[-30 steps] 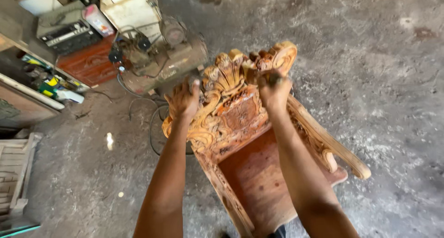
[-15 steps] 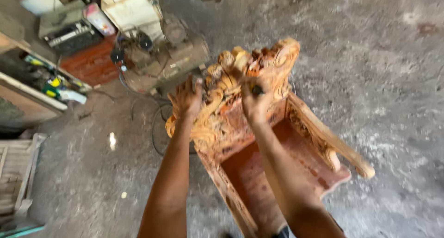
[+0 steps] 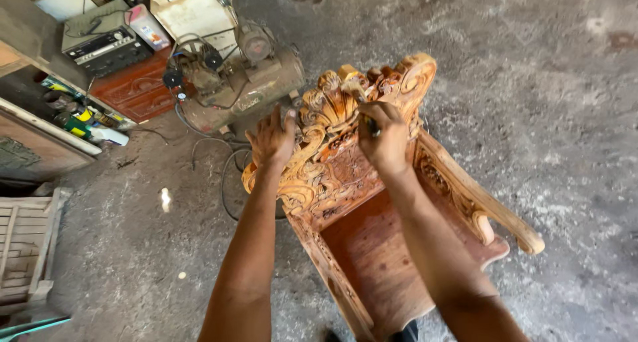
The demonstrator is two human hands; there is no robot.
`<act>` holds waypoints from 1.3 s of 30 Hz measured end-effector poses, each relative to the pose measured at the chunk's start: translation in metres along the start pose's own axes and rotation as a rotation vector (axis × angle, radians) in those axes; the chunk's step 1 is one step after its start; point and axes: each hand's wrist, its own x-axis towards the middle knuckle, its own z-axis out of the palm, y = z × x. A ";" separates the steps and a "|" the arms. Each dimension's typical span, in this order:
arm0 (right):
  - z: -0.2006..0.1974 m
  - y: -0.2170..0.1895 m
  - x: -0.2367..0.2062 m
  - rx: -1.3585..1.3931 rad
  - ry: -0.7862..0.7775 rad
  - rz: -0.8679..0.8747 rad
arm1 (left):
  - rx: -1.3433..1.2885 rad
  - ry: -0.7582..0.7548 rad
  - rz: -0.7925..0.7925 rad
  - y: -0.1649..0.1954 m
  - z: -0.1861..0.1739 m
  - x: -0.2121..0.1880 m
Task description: The person brushes a dark stain or finish onto the carved crest and seat frame of an ornate wooden chair, then picks up a chisel from the workbench and carves detail into the raised relief of the chair back, working the blade into the carved scrollwork.
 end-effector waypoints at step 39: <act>-0.010 0.067 0.008 0.331 0.283 0.729 | 0.038 -0.013 -0.035 -0.001 0.007 0.008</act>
